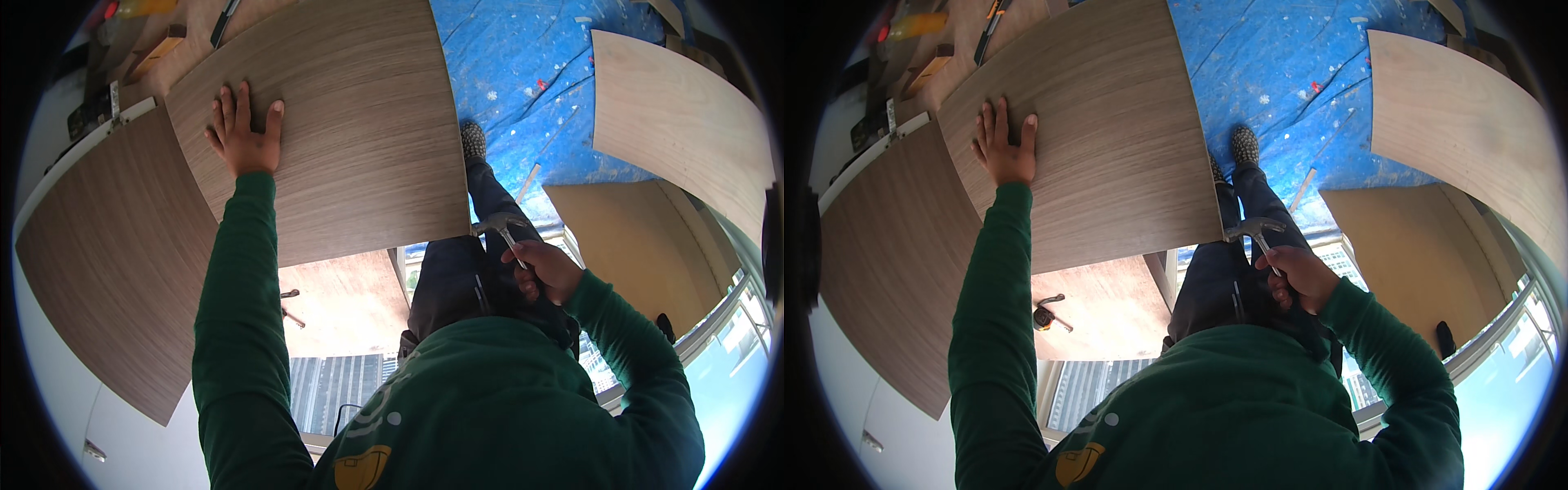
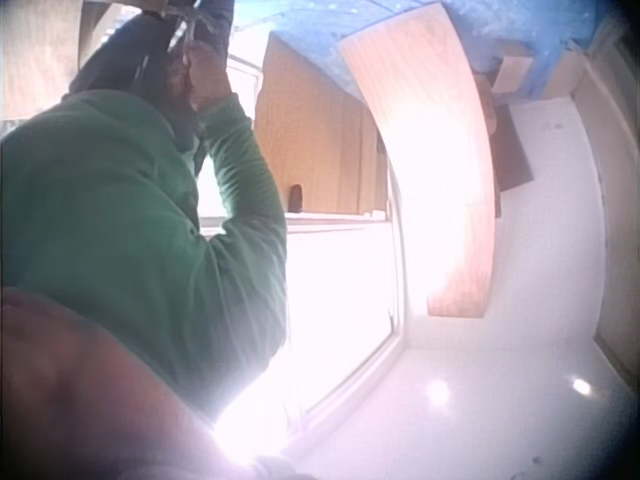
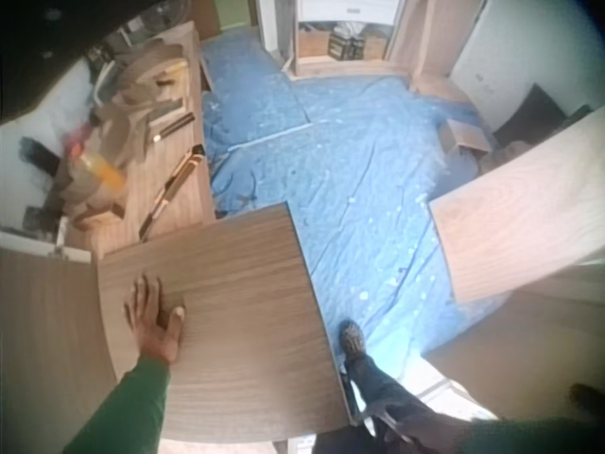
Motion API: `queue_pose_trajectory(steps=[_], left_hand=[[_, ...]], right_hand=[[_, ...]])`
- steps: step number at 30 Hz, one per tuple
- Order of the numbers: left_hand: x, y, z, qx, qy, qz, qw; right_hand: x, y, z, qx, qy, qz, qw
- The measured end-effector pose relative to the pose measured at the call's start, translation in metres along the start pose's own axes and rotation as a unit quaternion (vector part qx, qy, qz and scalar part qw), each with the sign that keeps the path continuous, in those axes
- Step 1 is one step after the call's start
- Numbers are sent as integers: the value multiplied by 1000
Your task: The person assembles a wooden cabinet by positioning a panel, applying glue, and tapping it into place with a hammer. They then use a wooden block to align and secure the panel edges.
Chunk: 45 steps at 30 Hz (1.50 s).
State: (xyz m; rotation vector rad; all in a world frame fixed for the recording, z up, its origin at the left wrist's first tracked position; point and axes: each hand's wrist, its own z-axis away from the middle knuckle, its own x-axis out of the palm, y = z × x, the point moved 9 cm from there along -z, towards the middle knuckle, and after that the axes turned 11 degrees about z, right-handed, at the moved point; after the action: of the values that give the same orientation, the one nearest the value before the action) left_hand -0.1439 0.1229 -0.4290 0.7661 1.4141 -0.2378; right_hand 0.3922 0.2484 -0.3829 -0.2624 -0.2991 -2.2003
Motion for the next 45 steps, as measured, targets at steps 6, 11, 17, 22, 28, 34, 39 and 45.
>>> queue_pose_trajectory(steps=[6,11,17,22,28,34,39,45], left_hand=[[0,-1,0,-7,-4,-2,1000],[0,-3,-1,-11,-6,-13,1000],[1,-4,-1,-9,-8,-8,1000],[0,-3,-2,-8,-9,-8,1000],[1,-5,-2,-16,-14,-14,1000],[1,-5,-2,-21,-17,-23,999],[2,-4,-1,-22,-20,-38,999],[-1,-1,-1,-4,-12,-52,999]], right_hand=[[-2,-6,-3,-19,14,3,1000],[0,-15,2,-21,37,-26,999],[5,-26,-1,-36,28,-24,999],[3,-28,-2,-22,33,12,999],[11,-39,1,-43,9,3,999],[12,-47,0,-66,9,4,998],[-3,-63,2,-73,53,-38,995],[-19,-119,22,-145,67,-37,987]])
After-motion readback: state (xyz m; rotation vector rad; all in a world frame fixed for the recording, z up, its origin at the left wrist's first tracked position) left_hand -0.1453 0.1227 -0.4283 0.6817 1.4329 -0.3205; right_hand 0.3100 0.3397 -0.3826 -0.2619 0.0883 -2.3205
